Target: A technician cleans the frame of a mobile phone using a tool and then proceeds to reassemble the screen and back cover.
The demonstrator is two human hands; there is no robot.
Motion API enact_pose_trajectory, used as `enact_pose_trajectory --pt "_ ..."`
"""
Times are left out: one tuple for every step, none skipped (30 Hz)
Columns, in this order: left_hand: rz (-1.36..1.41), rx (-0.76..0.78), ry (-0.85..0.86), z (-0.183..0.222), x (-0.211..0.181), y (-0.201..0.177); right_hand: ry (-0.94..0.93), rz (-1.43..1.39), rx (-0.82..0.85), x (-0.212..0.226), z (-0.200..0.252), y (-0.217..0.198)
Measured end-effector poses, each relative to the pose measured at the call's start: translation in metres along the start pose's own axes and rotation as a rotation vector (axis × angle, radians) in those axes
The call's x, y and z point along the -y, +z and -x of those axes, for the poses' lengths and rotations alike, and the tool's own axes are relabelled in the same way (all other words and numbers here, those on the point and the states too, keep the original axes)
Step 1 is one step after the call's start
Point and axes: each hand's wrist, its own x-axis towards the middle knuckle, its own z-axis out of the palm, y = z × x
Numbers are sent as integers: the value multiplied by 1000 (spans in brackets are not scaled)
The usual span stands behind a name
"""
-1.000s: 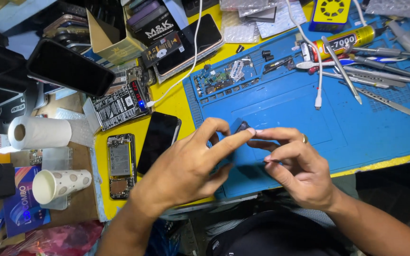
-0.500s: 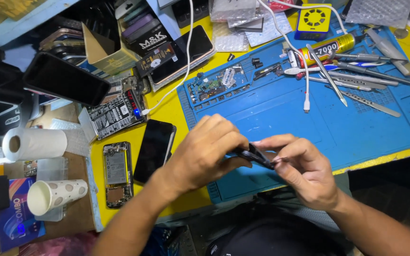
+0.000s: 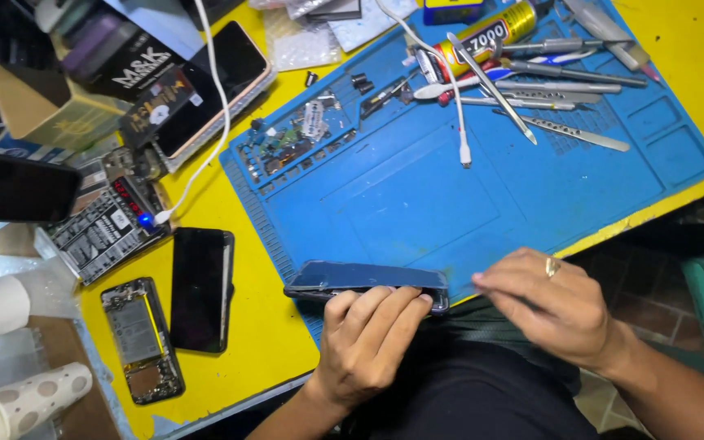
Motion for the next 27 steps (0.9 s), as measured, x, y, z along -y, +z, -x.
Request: enact_pose_trajectory --pt "-18 5 -1 0 0 2 -61 -6 38 0 2 -1" --pt "-35 9 -3 -1 -1 4 -121 -13 75 1 5 -2" --pt "-27 16 1 -1 -1 5 -111 -12 71 1 4 -1" --pt "-31 12 -9 -1 -1 5 -149 2 79 1 4 -1" --pt "-36 5 -19 -1 -2 7 -189 18 88 1 3 0" --pt "-28 9 -16 -2 -3 8 -181 21 85 2 2 -1" --pt "-46 4 -22 -2 -3 9 -213 22 109 2 0 -1" --pt "-63 -1 -28 -2 -4 9 -245 23 133 3 -3 -2" --pt "-62 0 -29 -1 -4 9 -243 23 134 -1 -1 -1" --pt "-60 8 -30 0 -5 9 -235 68 164 -5 0 0" --pt "-62 16 -33 2 -5 9 -231 112 194 -9 0 1" --pt "-63 14 -35 1 -4 9 -234 111 196 -11 1 1" --pt "-66 10 -31 1 -4 8 -230 126 193 -13 2 1" --pt "-68 7 -28 0 -4 8 -227 142 190 -15 4 1" --pt "-68 7 -31 0 -4 8 -226 140 193 -13 2 1" --pt "-65 2 -32 0 -4 8 -225 119 193 -11 1 0" --pt "-60 -3 -27 0 -3 8 -222 101 189 -8 0 0" --pt "-58 -2 -26 0 -3 8 -219 102 189 -9 0 1" --pt "-52 0 -33 0 -4 8 -221 153 209 -9 0 1" --pt "-47 3 -39 1 -4 8 -223 203 228 -10 -1 2" --pt "-46 3 -39 2 -4 9 -222 204 228 -10 -1 3" --pt "-28 1 -43 2 -5 9 -207 229 234 -10 -1 4" --pt "-11 -3 -49 3 -5 10 -193 254 243 -10 -1 5" --pt "-11 -4 -51 3 -5 10 -194 254 245 -10 -2 6" --pt "1 -6 -53 4 -5 10 -192 263 258 -9 -2 6" --pt "12 -7 -54 4 -5 11 -190 271 271 -9 -2 7" --pt "12 -8 -54 4 -5 11 -191 272 271 -8 -2 8"
